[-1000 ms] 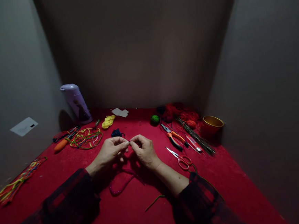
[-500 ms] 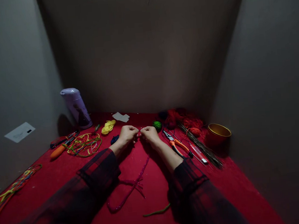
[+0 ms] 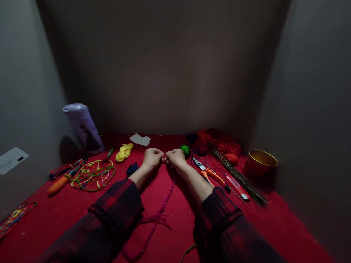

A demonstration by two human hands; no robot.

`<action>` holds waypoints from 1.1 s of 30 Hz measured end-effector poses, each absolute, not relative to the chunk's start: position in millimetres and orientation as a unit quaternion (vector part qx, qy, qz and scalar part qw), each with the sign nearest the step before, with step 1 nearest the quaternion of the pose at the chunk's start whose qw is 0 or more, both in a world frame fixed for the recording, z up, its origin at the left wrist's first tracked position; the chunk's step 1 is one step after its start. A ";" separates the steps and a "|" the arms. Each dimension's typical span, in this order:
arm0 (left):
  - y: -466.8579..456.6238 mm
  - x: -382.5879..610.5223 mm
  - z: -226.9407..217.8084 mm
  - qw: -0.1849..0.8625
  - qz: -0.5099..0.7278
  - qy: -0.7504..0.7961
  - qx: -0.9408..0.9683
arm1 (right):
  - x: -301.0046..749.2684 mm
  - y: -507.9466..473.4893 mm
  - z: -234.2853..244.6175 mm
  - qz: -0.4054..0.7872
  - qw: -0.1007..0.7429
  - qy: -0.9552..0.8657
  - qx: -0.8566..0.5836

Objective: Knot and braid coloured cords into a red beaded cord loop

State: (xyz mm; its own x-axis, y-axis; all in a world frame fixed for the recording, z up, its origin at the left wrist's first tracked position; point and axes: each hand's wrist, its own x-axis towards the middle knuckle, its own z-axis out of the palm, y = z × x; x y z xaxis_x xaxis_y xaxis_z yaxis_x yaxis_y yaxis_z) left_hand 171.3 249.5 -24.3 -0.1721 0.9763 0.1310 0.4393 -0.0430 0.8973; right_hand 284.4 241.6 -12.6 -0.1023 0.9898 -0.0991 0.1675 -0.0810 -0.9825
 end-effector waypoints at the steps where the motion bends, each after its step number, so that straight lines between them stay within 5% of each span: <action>1: 249.6 171.4 -24.3 0.298 0.443 0.625 0.570 | 284.4 241.9 -12.5 0.506 0.404 -0.543 -0.535; 19: 244.9 170.0 -18.2 0.227 0.380 0.667 0.600 | 284.8 226.8 -11.1 0.411 0.357 -0.579 -0.606; 27: 243.6 169.0 -16.7 0.216 0.370 0.666 0.611 | 278.5 214.7 -12.7 0.260 0.365 -0.650 -0.614; 33: 244.0 168.0 -15.8 0.200 0.373 0.646 0.635 | 273.2 196.8 -13.9 0.071 0.285 -0.705 -0.646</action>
